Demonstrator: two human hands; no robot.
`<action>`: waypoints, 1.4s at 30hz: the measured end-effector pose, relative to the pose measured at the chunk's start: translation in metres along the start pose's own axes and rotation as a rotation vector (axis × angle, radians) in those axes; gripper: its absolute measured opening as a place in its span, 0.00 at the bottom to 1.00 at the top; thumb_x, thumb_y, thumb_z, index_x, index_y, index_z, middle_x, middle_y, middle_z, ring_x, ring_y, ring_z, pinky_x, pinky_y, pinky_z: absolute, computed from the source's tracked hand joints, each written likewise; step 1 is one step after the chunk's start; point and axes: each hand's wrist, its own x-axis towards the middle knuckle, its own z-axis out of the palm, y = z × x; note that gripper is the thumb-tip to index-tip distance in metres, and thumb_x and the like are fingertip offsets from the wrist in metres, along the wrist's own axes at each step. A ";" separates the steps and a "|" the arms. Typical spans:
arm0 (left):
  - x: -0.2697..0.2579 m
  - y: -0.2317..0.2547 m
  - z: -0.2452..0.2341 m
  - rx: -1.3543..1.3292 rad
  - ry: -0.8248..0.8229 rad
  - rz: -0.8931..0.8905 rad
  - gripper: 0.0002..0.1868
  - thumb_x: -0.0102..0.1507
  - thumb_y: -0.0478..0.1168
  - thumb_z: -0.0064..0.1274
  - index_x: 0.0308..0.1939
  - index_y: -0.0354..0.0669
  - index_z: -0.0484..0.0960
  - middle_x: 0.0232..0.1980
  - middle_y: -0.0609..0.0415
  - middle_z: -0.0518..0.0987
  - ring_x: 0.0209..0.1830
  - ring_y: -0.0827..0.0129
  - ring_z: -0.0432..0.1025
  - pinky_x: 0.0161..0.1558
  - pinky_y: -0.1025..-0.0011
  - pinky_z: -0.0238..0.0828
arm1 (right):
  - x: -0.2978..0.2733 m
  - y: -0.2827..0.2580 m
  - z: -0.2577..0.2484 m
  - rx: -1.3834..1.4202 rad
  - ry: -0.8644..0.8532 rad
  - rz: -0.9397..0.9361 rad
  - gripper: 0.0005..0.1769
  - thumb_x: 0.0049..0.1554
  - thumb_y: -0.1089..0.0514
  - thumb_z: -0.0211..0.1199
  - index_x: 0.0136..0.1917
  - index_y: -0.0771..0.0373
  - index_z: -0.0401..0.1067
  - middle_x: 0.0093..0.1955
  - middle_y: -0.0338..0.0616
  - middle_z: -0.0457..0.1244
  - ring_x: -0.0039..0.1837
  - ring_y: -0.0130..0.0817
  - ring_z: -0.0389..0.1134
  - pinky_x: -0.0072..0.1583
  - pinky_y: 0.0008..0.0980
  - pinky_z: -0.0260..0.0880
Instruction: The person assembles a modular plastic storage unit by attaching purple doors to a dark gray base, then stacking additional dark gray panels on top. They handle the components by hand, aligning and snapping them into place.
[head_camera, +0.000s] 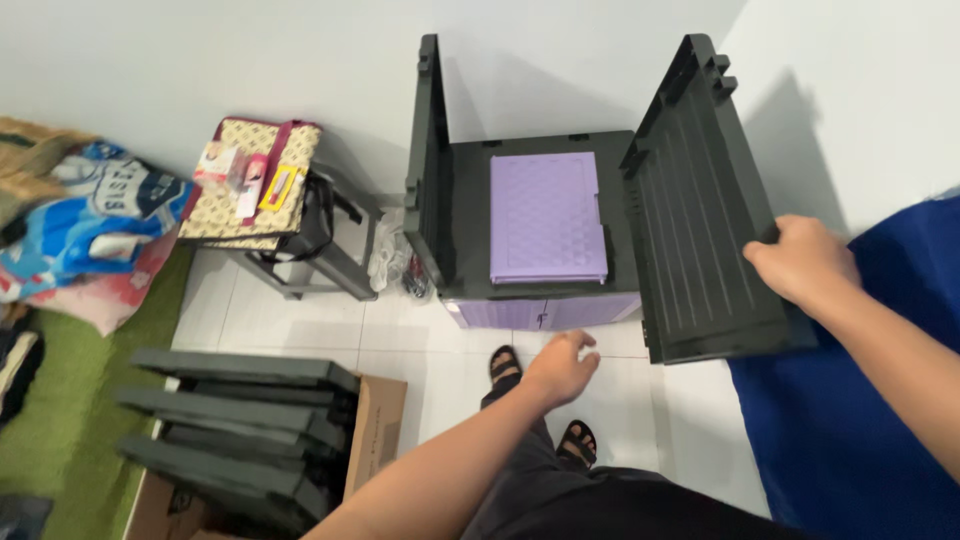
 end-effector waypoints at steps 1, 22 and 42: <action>0.006 0.001 -0.005 0.026 -0.044 -0.027 0.22 0.67 0.49 0.48 0.60 0.43 0.77 0.63 0.40 0.75 0.64 0.48 0.70 0.65 0.58 0.66 | 0.019 -0.005 0.006 -0.012 0.006 0.003 0.22 0.55 0.48 0.67 0.58 0.62 0.78 0.56 0.59 0.71 0.60 0.59 0.71 0.59 0.54 0.71; 0.224 0.100 -0.058 -0.001 -0.258 0.060 0.20 0.64 0.48 0.47 0.55 0.44 0.82 0.53 0.44 0.84 0.56 0.53 0.78 0.57 0.59 0.72 | 0.160 -0.051 0.063 -0.080 0.041 0.208 0.20 0.58 0.46 0.66 0.58 0.60 0.77 0.56 0.57 0.71 0.59 0.58 0.72 0.58 0.53 0.73; 0.302 0.192 0.036 -0.210 -0.238 -0.221 0.30 0.67 0.57 0.45 0.67 0.44 0.74 0.61 0.41 0.80 0.61 0.50 0.74 0.61 0.56 0.69 | 0.239 -0.036 0.056 -0.060 -0.045 0.039 0.16 0.61 0.50 0.62 0.54 0.66 0.71 0.48 0.57 0.71 0.52 0.57 0.74 0.53 0.52 0.75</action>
